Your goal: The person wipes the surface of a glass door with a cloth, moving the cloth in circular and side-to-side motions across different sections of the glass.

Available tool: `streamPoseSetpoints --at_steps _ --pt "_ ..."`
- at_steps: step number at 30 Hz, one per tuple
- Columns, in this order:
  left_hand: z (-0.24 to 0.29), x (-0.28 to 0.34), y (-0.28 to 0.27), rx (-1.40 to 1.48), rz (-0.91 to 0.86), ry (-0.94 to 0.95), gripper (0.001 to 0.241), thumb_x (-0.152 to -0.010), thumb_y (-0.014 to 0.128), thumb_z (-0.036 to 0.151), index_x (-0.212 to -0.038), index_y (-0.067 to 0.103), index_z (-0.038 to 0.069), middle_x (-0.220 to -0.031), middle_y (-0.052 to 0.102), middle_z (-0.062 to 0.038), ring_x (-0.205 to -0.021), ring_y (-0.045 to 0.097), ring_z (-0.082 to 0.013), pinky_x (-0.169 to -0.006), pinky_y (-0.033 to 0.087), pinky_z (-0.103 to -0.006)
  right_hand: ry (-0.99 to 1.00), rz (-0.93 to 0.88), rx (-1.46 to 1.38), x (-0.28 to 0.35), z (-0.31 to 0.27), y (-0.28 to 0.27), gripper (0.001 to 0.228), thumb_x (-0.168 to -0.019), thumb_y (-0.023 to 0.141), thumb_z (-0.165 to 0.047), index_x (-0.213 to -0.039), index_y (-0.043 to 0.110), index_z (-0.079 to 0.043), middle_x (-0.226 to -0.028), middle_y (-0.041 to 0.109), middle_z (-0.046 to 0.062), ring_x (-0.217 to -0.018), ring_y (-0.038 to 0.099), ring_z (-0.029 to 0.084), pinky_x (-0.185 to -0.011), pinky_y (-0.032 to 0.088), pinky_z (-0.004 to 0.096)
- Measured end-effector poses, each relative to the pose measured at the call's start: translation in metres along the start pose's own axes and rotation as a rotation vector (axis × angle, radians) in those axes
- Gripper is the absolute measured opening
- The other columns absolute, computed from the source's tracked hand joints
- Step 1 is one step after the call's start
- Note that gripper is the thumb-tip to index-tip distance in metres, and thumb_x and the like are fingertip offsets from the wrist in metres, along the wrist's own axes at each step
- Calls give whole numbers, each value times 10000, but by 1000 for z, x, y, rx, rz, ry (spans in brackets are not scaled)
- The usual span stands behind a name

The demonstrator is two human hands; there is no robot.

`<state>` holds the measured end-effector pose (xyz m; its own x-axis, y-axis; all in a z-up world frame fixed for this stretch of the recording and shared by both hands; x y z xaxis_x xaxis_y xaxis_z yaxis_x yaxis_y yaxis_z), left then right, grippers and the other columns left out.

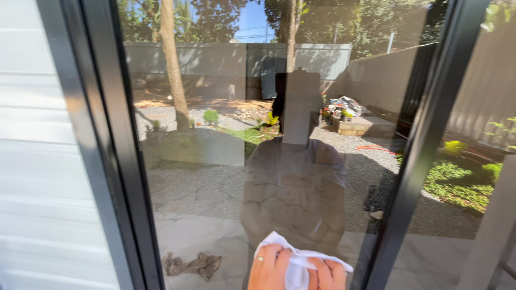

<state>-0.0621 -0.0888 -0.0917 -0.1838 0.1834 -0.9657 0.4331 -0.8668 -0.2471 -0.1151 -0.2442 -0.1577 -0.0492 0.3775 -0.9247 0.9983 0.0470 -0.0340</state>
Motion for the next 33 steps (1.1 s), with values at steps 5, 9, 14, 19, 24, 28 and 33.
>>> streamPoseSetpoints --at_steps 5,9,14,19,24,28,33 --pt "-60 16 -15 3 -262 -270 401 -853 770 117 -1243 687 155 -1238 559 -50 -1100 569 -318 -862 543 -440 -296 -201 -137 -11 -30 36 327 -918 699 -49 -1140 821 -257 -902 487 23 -676 499 181 -652 471 339" --pt "-92 33 -27 46 -422 -540 382 -839 711 80 -1173 680 262 -1262 557 62 -1193 541 -184 -928 506 -343 -192 -71 -63 -18 -116 34 425 -806 685 42 -1001 845 -299 -812 415 -48 -604 348 173 -585 400 318" --pt "-118 41 -53 -30 -270 -459 299 -788 774 144 -1048 668 248 -1177 582 12 -1137 602 -242 -794 539 -418 -288 -146 -72 12 -112 76 397 -771 803 -21 -1010 858 -333 -772 471 -71 -632 457 182 -590 430 364" --pt "-142 63 -66 -124 -249 -577 392 -706 816 82 -933 609 327 -1107 563 55 -925 698 -211 -640 512 -401 -284 -196 -43 32 -153 79 375 -795 700 2 -959 842 -303 -774 471 -67 -639 456 185 -602 446 338" --pt "-153 72 -66 -250 -31 -381 193 -804 771 276 -862 587 267 -933 536 23 -859 633 -242 -579 496 -391 -359 -37 -44 41 -173 89 352 -797 725 28 -871 808 -306 -727 403 -67 -599 372 181 -548 376 342" --pt "-137 73 -68 -235 -192 -500 346 -656 725 50 -898 587 255 -1023 554 44 -957 623 -212 -607 492 -365 146 -198 -16 57 -161 90 355 -705 884 -307 -618 552 -219 -595 430 -121 -618 454 129 -587 435 269" --pt "-121 63 -70 -287 196 -401 208 -677 732 262 -762 543 243 -826 495 6 -759 615 -273 -559 459 -400 3 -76 -51 61 -163 86 448 -648 915 -324 -571 490 -206 -540 422 -85 -557 451 156 -517 412 308"
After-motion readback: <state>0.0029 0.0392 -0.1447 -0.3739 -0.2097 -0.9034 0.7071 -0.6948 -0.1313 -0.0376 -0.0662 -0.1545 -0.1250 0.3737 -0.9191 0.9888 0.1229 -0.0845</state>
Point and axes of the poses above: each hand's wrist, its own x-axis away from the middle knuckle, its own y-axis out of the palm, z = x × y, the point moved 1 cm from there along -x, towards the middle knuckle
